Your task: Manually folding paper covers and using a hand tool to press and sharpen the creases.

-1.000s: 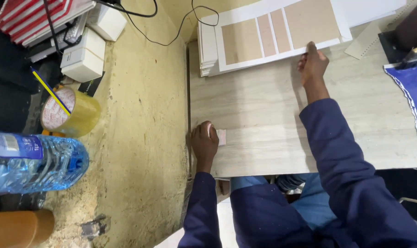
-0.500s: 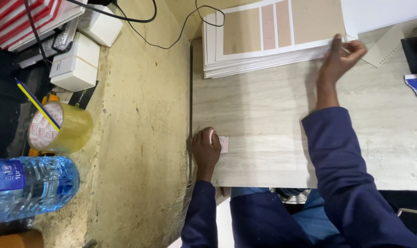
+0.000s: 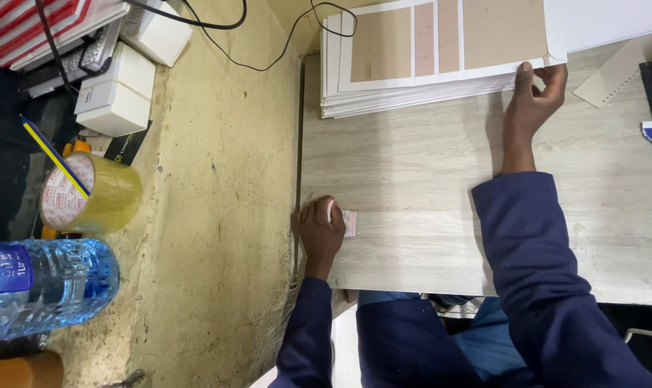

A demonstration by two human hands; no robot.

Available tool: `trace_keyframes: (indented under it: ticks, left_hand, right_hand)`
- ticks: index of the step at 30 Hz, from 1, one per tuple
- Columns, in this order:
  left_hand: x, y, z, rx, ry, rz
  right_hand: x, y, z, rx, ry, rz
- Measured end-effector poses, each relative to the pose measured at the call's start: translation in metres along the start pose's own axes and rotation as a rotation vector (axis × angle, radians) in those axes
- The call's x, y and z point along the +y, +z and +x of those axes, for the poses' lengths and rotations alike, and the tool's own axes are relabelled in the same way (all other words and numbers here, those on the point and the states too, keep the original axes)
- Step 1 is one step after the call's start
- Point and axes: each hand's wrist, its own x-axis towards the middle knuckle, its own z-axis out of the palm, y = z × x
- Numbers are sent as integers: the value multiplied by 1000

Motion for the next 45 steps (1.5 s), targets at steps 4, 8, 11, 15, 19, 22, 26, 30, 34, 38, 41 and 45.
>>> trace_keyframes:
  ticks: [4, 8, 11, 15, 19, 22, 26, 30, 34, 38, 41, 45]
  left_hand:
    - [1, 0, 1, 7, 8, 28]
    - [-1, 1, 0, 13, 18, 14]
    - [-1, 2, -2, -1, -9, 34]
    - [1, 1, 0, 4, -2, 40]
    - [1, -3, 4, 12, 20, 36]
    - [0, -1, 0, 14, 30, 21]
    - [0, -3, 1, 21, 65, 44]
    - [1, -3, 4, 27, 72, 65]
    - [2, -2, 3, 30, 64, 39]
    - [2, -2, 4, 28, 59, 41]
    - [3, -3, 4, 15, 59, 32]
    - [2, 0, 2, -14, 18, 38]
  right_hand:
    - [27, -4, 1, -6, 32, 89]
    - [28, -7, 2, -55, 31, 94]
    - [22, -5, 0, -81, 2, 61]
    - [31, 2, 11, -64, -7, 51]
    - [48, -1, 26, -130, -141, 2]
    - [91, -21, 46, -12, 137, 274]
    - [31, -48, 67, 91, 755, 572]
    - [1, -62, 83, -27, 935, 705]
    - [-12, -60, 92, 79, 1014, 854]
    - [-21, -58, 97, 119, 1047, 875]
    - [-13, -58, 96, 113, 1037, 929]
    - [-5, -56, 95, 121, 1034, 887]
